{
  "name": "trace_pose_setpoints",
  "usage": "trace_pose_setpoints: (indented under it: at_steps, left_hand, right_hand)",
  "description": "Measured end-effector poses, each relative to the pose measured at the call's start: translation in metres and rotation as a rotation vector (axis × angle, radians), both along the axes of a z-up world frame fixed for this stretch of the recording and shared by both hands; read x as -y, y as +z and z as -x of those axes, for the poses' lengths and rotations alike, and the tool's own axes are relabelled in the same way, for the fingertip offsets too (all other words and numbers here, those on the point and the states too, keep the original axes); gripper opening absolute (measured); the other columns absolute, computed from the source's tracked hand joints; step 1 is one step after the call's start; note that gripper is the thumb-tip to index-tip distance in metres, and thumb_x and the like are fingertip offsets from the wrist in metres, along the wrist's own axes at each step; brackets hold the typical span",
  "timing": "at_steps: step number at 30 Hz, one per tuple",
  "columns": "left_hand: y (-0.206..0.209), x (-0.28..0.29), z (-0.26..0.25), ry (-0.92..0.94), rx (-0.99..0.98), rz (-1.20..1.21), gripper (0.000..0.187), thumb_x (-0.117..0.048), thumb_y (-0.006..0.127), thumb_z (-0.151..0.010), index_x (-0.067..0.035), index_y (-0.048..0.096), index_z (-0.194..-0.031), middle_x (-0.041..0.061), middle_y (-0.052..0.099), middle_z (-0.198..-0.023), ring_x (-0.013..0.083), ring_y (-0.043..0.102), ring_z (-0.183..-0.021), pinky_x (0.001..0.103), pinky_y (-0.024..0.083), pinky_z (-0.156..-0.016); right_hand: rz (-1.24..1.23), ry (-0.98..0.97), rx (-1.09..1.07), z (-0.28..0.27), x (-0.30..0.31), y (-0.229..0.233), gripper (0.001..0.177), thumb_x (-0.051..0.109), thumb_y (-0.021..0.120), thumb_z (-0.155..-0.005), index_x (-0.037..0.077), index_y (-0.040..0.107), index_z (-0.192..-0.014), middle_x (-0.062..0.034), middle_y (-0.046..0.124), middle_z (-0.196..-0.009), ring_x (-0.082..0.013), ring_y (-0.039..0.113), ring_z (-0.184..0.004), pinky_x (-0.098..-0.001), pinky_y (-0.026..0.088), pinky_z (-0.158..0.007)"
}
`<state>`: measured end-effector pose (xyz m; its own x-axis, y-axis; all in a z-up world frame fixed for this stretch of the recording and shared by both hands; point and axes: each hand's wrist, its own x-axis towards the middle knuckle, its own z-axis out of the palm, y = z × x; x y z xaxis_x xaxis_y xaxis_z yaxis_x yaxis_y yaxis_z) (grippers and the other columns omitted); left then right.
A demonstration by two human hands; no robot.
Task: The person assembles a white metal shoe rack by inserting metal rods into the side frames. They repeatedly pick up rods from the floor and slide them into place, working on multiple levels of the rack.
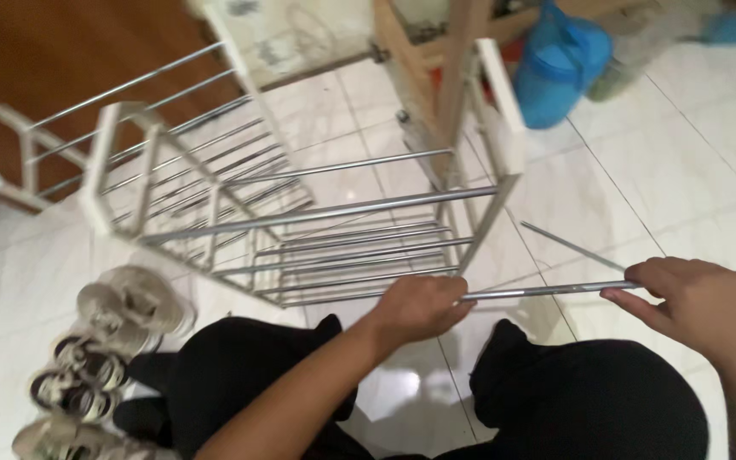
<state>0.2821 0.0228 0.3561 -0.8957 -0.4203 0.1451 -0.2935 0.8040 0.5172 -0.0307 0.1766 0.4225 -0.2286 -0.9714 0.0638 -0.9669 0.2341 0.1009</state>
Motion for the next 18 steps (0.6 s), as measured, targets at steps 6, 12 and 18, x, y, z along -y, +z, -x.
trace_pose_setpoints:
  at_steps: [6,12,18]
  left_hand:
    - [0.058,0.009,-0.102,0.259,-0.320,0.292,0.023,-0.030,0.065,-0.096,-0.007,0.064,-0.093,0.013,0.070,-0.085,0.0320,0.070,-0.077,0.045,0.057,-0.065]
    - [0.088,0.015,-0.223,0.643,-0.133,0.474,0.019,-0.026,0.066,-0.092,-0.007,0.063,-0.092,0.013,0.066,-0.087,0.0331,0.068,-0.084,0.047,0.056,-0.072]
    - [0.087,0.039,-0.286,1.053,-0.088,0.398,0.034,-0.030,0.072,-0.086,-0.004,0.060,-0.104,0.017,0.064,-0.102,0.0367,0.065,-0.095,0.050,0.054,-0.077]
  right_hand:
    - [0.244,0.085,0.100,-0.060,0.031,0.022,0.037,0.053,0.073,-0.086,0.015,0.077,-0.086,-0.0020,0.067,-0.067,-0.0200,0.064,-0.055,-0.0329,0.049,-0.053]
    - [0.248,0.115,0.276,-0.118,0.069,0.010,0.036,0.051,0.066,-0.097,0.017,0.078,-0.097,-0.0065,0.068,-0.062,-0.0267,0.066,-0.060,-0.0371,0.051,-0.057]
    - [0.224,0.279,0.280,-0.193,0.090,0.025,0.031,0.046,0.061,-0.099,0.022,0.076,-0.112,-0.0087,0.073,-0.076,-0.0335,0.071,-0.072,-0.0433,0.054,-0.062]
